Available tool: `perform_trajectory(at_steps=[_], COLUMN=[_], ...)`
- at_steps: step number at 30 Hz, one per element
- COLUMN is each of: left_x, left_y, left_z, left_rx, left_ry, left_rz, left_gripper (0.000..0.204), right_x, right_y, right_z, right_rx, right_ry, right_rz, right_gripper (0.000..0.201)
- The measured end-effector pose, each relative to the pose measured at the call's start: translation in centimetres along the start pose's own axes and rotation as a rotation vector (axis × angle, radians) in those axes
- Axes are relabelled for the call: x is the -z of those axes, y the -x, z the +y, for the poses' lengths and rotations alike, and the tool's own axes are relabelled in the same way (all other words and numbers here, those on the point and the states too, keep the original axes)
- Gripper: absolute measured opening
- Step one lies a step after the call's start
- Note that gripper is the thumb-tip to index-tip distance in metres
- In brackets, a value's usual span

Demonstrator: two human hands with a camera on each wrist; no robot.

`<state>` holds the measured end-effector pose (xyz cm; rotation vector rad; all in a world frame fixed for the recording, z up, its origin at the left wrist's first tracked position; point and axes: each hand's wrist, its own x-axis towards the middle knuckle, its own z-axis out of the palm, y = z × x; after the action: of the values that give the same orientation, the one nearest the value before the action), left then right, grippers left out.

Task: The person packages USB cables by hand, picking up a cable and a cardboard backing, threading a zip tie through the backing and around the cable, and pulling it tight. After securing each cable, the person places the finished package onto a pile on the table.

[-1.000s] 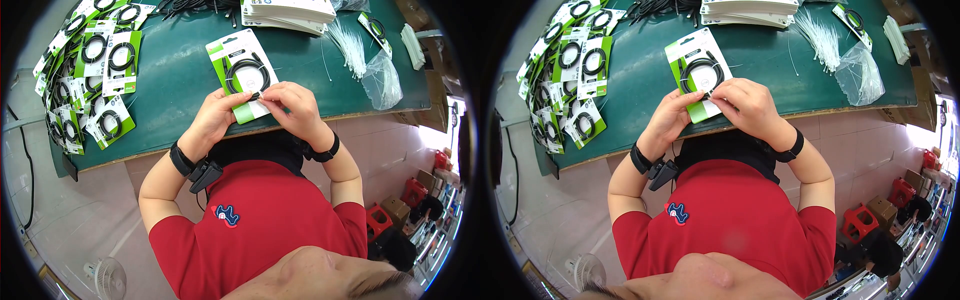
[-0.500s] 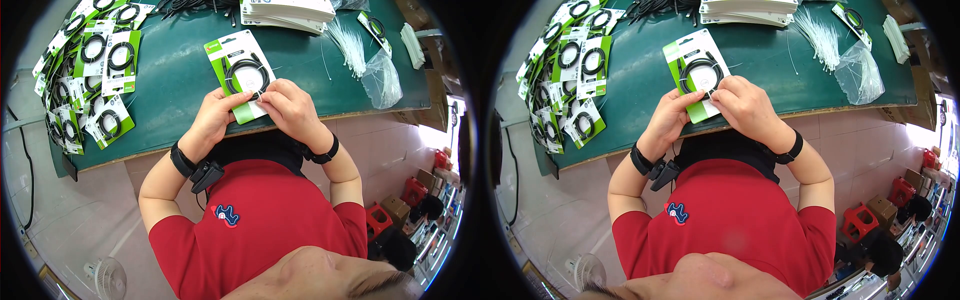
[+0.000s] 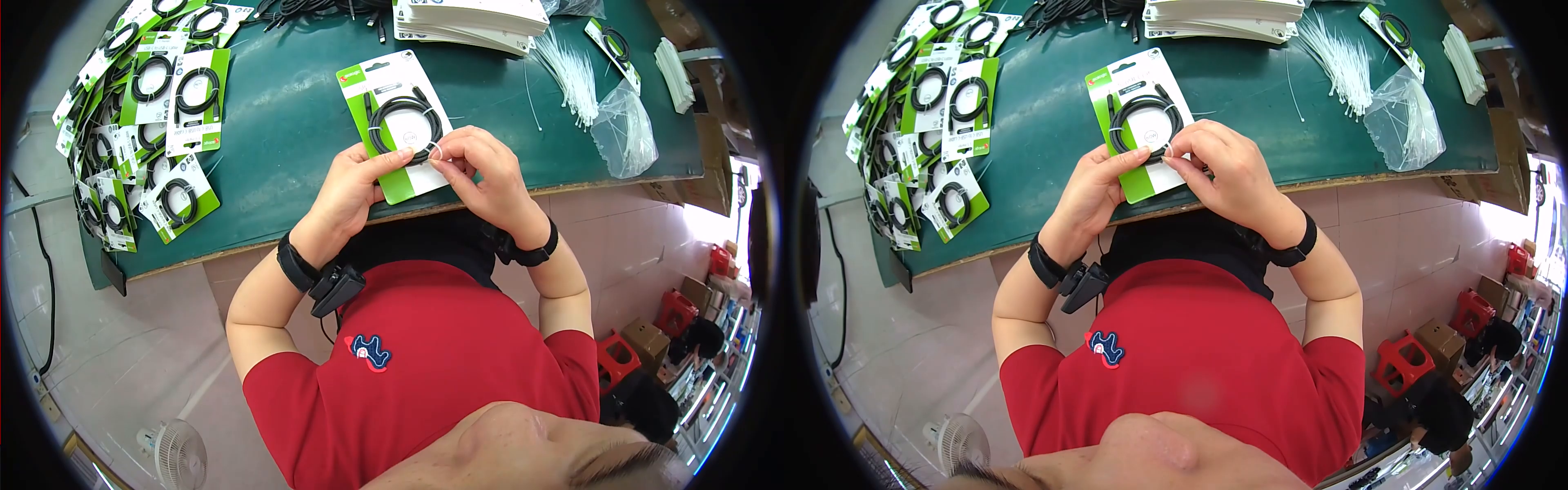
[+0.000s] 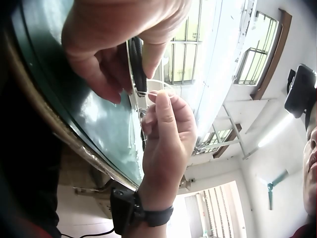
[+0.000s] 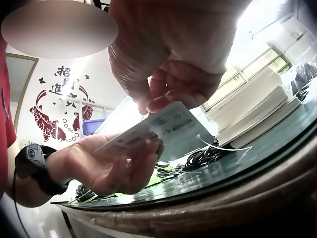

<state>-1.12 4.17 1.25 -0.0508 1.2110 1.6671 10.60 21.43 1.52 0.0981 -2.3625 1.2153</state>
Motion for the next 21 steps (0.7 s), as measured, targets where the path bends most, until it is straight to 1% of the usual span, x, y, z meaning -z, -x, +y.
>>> perform_trajectory(at_steps=[12, 21], left_x=[-0.23, -0.12], left_y=[-0.04, -0.16], left_z=[-0.06, -0.14], left_rx=[-0.011, -0.028], left_ry=[0.002, -0.001], left_rz=[0.004, 0.001], left_gripper=[0.027, 0.025], right_x=[-0.35, -0.30], right_y=[0.17, 0.14], right_z=[0.13, 0.07], right_rx=[0.096, 0.072], right_ry=[0.101, 0.091], right_rz=[0.022, 0.009], right_gripper=[0.017, 0.015])
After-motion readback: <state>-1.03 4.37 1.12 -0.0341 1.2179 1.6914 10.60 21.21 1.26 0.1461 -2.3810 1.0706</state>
